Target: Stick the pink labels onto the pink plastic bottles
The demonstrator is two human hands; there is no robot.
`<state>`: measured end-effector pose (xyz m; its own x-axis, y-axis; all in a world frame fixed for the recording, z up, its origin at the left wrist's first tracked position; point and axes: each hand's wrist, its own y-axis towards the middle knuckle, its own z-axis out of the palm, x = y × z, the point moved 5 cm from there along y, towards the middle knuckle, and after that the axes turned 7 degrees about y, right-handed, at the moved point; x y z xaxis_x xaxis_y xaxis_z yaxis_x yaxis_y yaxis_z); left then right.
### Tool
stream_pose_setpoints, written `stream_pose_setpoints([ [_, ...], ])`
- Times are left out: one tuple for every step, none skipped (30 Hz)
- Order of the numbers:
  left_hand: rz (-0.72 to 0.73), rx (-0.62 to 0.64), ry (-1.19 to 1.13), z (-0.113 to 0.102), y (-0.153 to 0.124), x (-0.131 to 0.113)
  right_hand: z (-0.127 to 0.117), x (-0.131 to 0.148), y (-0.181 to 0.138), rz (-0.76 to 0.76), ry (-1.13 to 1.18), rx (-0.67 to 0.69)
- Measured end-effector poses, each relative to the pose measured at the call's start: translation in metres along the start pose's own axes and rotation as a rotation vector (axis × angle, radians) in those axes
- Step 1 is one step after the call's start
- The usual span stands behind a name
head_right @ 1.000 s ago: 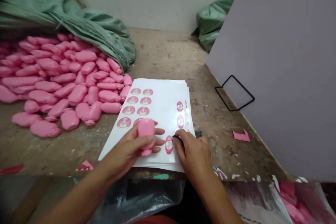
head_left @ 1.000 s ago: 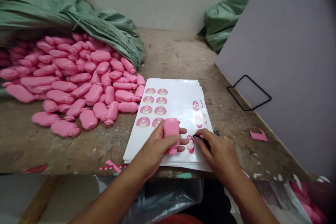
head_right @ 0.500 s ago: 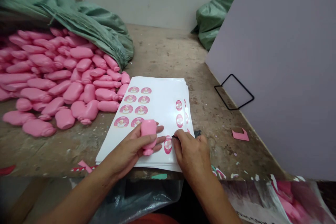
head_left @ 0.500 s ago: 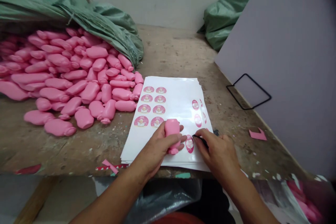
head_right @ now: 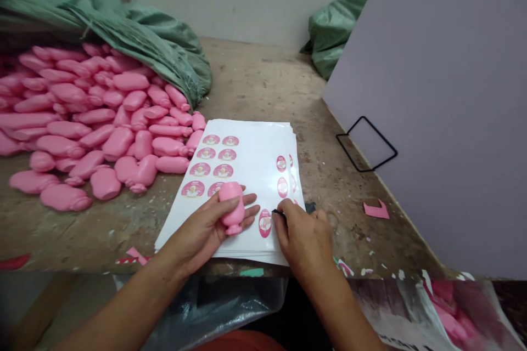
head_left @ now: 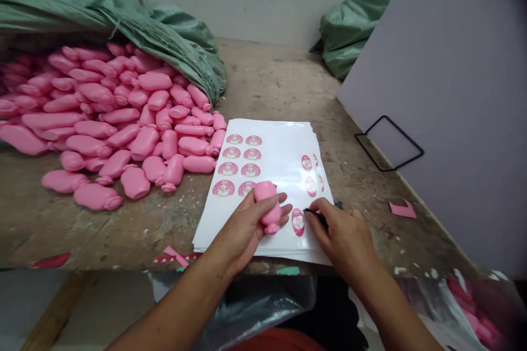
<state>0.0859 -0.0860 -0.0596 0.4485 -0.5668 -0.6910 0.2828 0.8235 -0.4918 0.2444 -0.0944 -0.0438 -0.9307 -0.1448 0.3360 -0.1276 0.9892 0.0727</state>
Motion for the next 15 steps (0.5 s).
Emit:
stream_pose_setpoints([
  [0.005, -0.002, -0.005, 0.000, 0.000, 0.000, 0.001, 0.002, 0.001, -0.010, -0.014, 0.000],
  [0.009, -0.001, -0.008, 0.001, 0.000, 0.000, 0.001, 0.003, 0.002, -0.020, -0.029, -0.003],
  [0.013, 0.000, -0.007, 0.001, 0.000, 0.000, 0.002, 0.004, 0.003, -0.030, -0.042, -0.006],
  [0.014, 0.003, -0.004, 0.002, 0.000, 0.000, 0.002, 0.005, 0.004, -0.039, -0.051, -0.013],
  [0.013, 0.004, -0.001, 0.002, -0.001, 0.000, 0.001, 0.005, 0.005, -0.046, -0.048, -0.022],
  [0.013, 0.006, -0.001, 0.001, -0.001, 0.000, 0.001, 0.004, 0.006, -0.046, -0.028, -0.025],
  [0.012, 0.006, -0.003, 0.001, -0.001, 0.000, 0.001, 0.002, 0.006, -0.039, 0.009, -0.016],
  [0.013, 0.007, -0.006, 0.001, -0.001, 0.000, 0.001, 0.000, 0.006, -0.028, 0.055, 0.003],
  [0.015, 0.007, -0.009, 0.000, -0.001, 0.000, 0.001, -0.002, 0.005, -0.017, 0.096, 0.023],
  [0.018, 0.008, -0.011, 0.000, 0.000, 0.000, 0.001, -0.004, 0.004, -0.007, 0.122, 0.040],
  [0.022, 0.008, -0.010, 0.000, 0.000, 0.000, 0.000, -0.005, 0.003, 0.000, 0.126, 0.047],
  [0.024, 0.008, -0.008, 0.000, 0.000, 0.000, -0.001, -0.006, 0.001, 0.005, 0.108, 0.043],
  [0.025, 0.007, -0.006, 0.000, 0.000, 0.000, -0.001, -0.006, 0.000, 0.005, 0.077, 0.035],
  [0.025, 0.005, -0.004, 0.000, 0.000, 0.000, -0.001, -0.005, -0.001, 0.003, 0.044, 0.029],
  [0.024, 0.001, -0.001, 0.001, 0.000, -0.001, -0.001, -0.004, -0.001, -0.003, 0.017, 0.026],
])
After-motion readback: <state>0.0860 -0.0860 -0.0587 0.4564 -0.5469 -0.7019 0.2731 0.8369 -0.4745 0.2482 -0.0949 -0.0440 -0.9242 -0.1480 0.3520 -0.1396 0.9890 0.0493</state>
